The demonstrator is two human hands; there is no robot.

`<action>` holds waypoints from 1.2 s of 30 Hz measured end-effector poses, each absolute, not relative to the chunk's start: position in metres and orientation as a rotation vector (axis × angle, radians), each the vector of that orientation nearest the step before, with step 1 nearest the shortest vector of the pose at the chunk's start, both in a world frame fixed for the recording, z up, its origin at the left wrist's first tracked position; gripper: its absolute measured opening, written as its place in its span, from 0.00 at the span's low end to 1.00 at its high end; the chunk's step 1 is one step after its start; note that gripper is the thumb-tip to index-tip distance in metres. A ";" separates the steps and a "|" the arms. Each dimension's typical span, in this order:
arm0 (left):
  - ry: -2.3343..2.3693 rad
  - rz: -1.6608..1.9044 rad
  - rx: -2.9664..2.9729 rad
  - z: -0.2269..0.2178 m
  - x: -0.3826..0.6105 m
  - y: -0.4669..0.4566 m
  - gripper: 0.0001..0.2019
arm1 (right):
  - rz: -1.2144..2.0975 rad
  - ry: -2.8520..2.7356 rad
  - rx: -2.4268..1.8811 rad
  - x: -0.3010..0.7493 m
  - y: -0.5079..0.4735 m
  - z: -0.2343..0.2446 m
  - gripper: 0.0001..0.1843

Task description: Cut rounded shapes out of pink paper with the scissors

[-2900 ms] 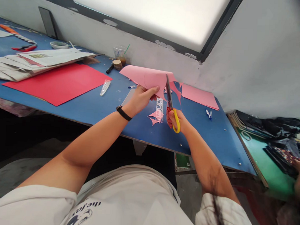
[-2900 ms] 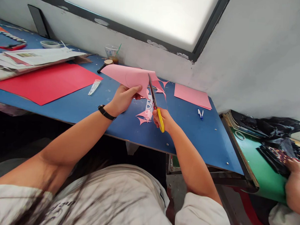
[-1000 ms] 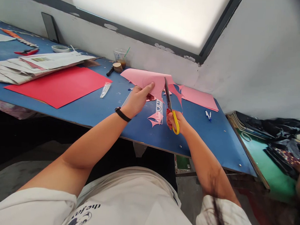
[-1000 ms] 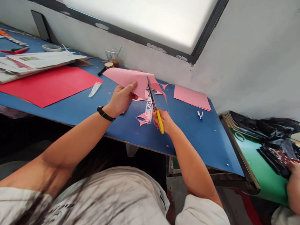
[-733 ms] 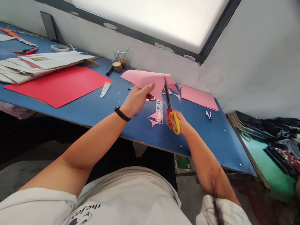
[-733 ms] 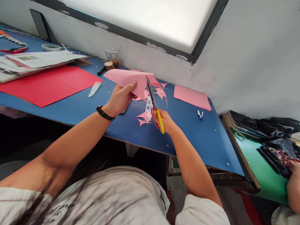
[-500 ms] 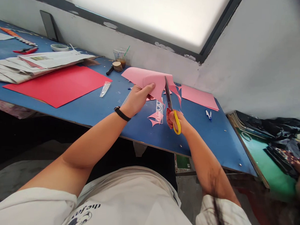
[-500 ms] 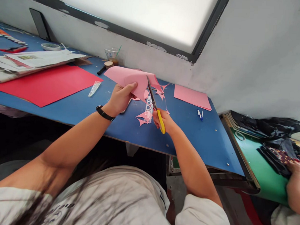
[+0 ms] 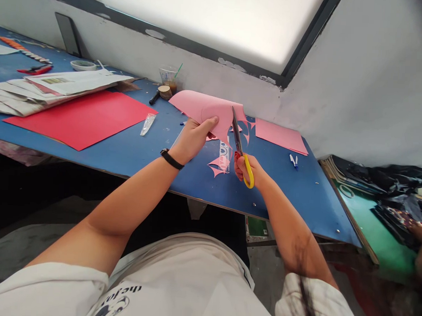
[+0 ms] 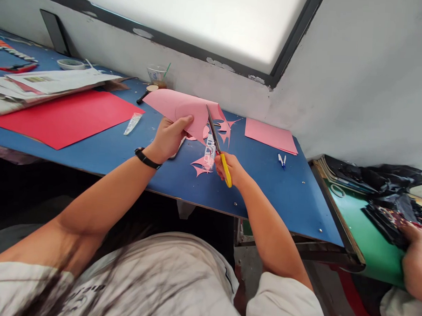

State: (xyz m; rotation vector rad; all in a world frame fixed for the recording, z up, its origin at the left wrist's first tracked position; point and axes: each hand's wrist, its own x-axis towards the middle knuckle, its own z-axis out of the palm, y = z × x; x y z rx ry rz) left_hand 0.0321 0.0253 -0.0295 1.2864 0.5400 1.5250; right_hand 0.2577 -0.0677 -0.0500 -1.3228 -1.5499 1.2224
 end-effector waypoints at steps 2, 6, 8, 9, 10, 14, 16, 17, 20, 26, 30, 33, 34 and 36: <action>0.494 1.529 1.284 -0.030 0.032 0.025 0.18 | 1.197 -1.561 -1.312 0.257 -0.068 -0.049 0.47; 0.437 1.537 1.272 -0.032 0.033 0.026 0.18 | 1.200 -1.559 -1.309 0.258 -0.068 -0.049 0.48; 0.430 1.538 1.271 -0.033 0.033 0.027 0.18 | 1.204 -1.547 -1.310 0.258 -0.068 -0.049 0.47; 0.426 1.541 1.271 -0.033 0.033 0.027 0.18 | 1.203 -1.540 -1.312 0.258 -0.068 -0.049 0.46; 0.424 1.546 1.270 -0.033 0.033 0.028 0.18 | 1.202 -1.534 -1.314 0.259 -0.068 -0.049 0.46; 0.439 1.567 1.273 -0.034 0.034 0.028 0.19 | 1.219 -1.525 -1.319 0.258 -0.069 -0.048 0.47; 0.458 1.564 1.278 -0.034 0.034 0.028 0.19 | 1.215 -1.521 -1.317 0.258 -0.068 -0.049 0.48; 0.465 1.562 1.280 -0.034 0.034 0.028 0.19 | 1.214 -1.517 -1.319 0.258 -0.068 -0.049 0.48; 0.465 1.570 1.275 -0.034 0.034 0.029 0.20 | 1.215 -1.510 -1.343 0.259 -0.066 -0.050 0.49; 0.471 1.572 1.271 -0.037 0.033 0.034 0.21 | 1.193 -1.539 -1.353 0.260 -0.066 -0.050 0.47; 0.468 1.586 1.257 -0.039 0.033 0.035 0.21 | 1.141 -1.597 -1.343 0.266 -0.062 -0.056 0.45; 0.465 1.595 1.246 -0.040 0.035 0.035 0.23 | 1.084 -1.650 -1.332 0.271 -0.057 -0.064 0.42; 0.466 1.595 1.239 -0.040 0.035 0.034 0.24 | 1.077 -1.660 -1.328 0.273 -0.056 -0.067 0.41; 0.451 1.586 1.218 -0.040 0.036 0.034 0.25 | 1.073 -1.675 -1.320 0.275 -0.053 -0.071 0.40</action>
